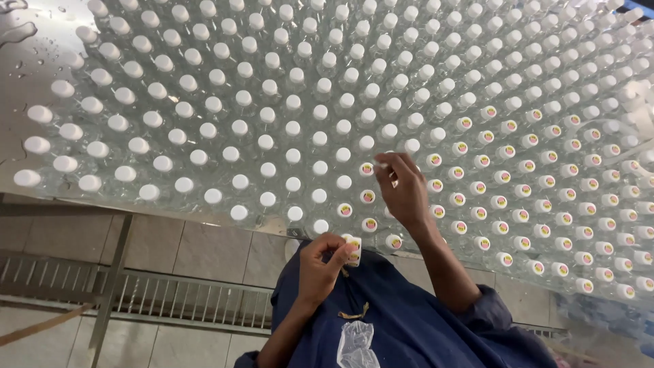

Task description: Manually applying small circular labels to the caps of plastic water bottles arranged in a grid on a table.

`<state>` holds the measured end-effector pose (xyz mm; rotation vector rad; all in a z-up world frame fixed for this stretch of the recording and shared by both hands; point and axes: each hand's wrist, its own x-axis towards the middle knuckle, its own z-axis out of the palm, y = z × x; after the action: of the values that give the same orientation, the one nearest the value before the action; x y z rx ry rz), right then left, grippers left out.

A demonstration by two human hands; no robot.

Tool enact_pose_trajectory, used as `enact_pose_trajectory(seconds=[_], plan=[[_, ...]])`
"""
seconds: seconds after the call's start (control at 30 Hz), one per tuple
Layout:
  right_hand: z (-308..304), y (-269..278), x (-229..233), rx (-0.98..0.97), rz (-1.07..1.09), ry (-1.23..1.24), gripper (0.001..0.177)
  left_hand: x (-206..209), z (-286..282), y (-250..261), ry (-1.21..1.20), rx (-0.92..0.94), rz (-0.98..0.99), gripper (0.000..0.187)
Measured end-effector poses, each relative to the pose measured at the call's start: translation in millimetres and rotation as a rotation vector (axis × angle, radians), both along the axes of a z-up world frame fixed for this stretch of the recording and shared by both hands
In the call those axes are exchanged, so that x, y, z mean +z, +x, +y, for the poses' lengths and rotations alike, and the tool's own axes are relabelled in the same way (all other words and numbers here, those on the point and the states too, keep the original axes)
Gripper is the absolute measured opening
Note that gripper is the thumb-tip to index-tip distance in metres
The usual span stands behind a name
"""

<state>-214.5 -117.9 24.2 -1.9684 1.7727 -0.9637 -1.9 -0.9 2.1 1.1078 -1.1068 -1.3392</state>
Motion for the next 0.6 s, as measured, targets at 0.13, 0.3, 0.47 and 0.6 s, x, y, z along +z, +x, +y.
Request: enact_pose_trajectory(seconds=[0.13, 0.3, 0.47, 0.6], plan=[[56.7, 9.1, 42.6, 0.314, -0.309, 0.262, 0.022, 3.6, -7.9, -1.3, -0.024, 0.060, 0.068, 0.030], [71.8, -1.3, 37.1, 0.367, -0.541, 0.372, 0.020, -6.3, -11.2, -13.7, 0.002, 0.026, 0.023, 0.025], [71.6, -13.3, 35.9, 0.347, -0.599, 0.361, 0.019, 14.4, -16.5, -23.8, -0.188, 0.029, -0.082, 0.030], [69.3, -24.7, 38.9, 0.389, -0.598, 0.313, 0.014, 19.4, -18.3, -37.9, -0.349, 0.115, -0.182, 0.011]])
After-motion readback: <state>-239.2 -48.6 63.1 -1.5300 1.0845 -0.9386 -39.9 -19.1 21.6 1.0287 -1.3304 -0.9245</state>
